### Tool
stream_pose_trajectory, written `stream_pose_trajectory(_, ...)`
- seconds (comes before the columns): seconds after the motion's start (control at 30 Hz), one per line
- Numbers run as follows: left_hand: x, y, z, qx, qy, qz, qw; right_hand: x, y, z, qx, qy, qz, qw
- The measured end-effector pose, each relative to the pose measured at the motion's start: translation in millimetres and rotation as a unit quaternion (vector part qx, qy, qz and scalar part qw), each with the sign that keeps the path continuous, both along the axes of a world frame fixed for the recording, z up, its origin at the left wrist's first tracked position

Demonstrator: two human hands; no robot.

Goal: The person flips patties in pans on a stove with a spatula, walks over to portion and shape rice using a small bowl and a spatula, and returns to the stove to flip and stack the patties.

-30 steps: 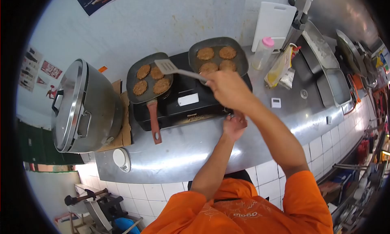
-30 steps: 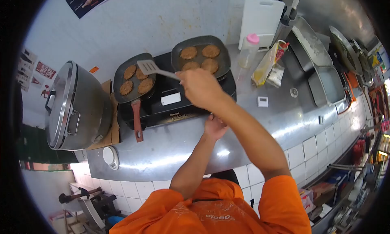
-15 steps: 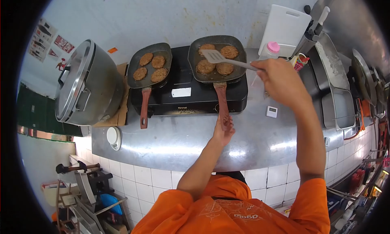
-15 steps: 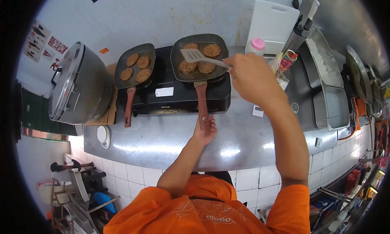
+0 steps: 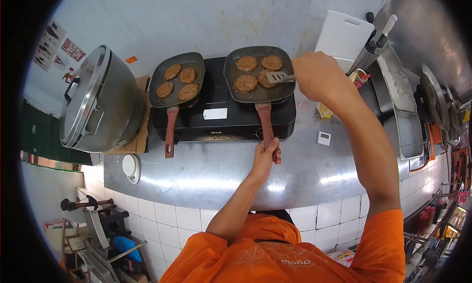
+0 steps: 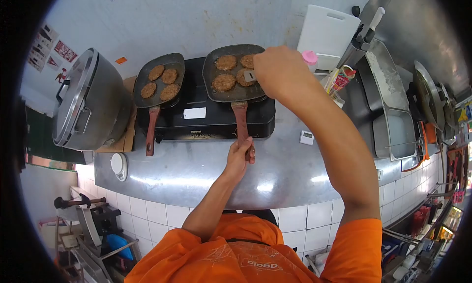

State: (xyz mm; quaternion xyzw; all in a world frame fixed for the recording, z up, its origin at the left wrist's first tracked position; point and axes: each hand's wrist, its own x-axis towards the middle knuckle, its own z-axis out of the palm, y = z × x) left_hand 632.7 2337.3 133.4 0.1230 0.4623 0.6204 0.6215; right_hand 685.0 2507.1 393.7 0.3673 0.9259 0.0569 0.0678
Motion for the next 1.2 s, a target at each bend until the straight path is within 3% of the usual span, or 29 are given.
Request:
stream_pose_trajectory(0.1,-2,-2,1,0.001,0.017,-0.024,1.0,7,-18,19,0.016,0.007,-0.015,1.0)
stream_pose_trajectory(0.27,-4,-4,-2,0.009,0.024,-0.056,0.998,3,-21,-15,0.005,0.0,0.012,1.0)
stream_pose_trajectory(0.53,-17,-7,6,0.008,0.035,-0.111,0.993,-11,-31,-1,0.026,0.005,-0.034,0.999)
stream_pose_trajectory(0.73,-23,-7,6,0.024,0.01,-0.13,0.991,-40,-43,-56,0.069,-0.01,-0.086,0.994)
stream_pose_trajectory(0.9,-24,-6,5,0.039,0.009,-0.135,0.99,-29,-55,-133,0.142,-0.003,-0.139,0.98)
stream_pose_trajectory(1.0,-25,-6,5,0.037,0.01,-0.14,0.989,-13,-52,-154,0.116,0.01,-0.147,0.982)
stream_pose_trajectory(1.1,-26,-5,5,0.029,0.002,-0.136,0.99,19,-48,-169,0.086,0.125,-0.121,0.981)
stream_pose_trajectory(1.13,-25,-6,5,0.026,-0.004,-0.133,0.991,32,-44,-172,-0.009,0.226,-0.151,0.962)
stream_pose_trajectory(1.2,-22,-6,2,0.028,-0.014,-0.125,0.992,54,-34,-174,-0.196,0.413,-0.206,0.865)
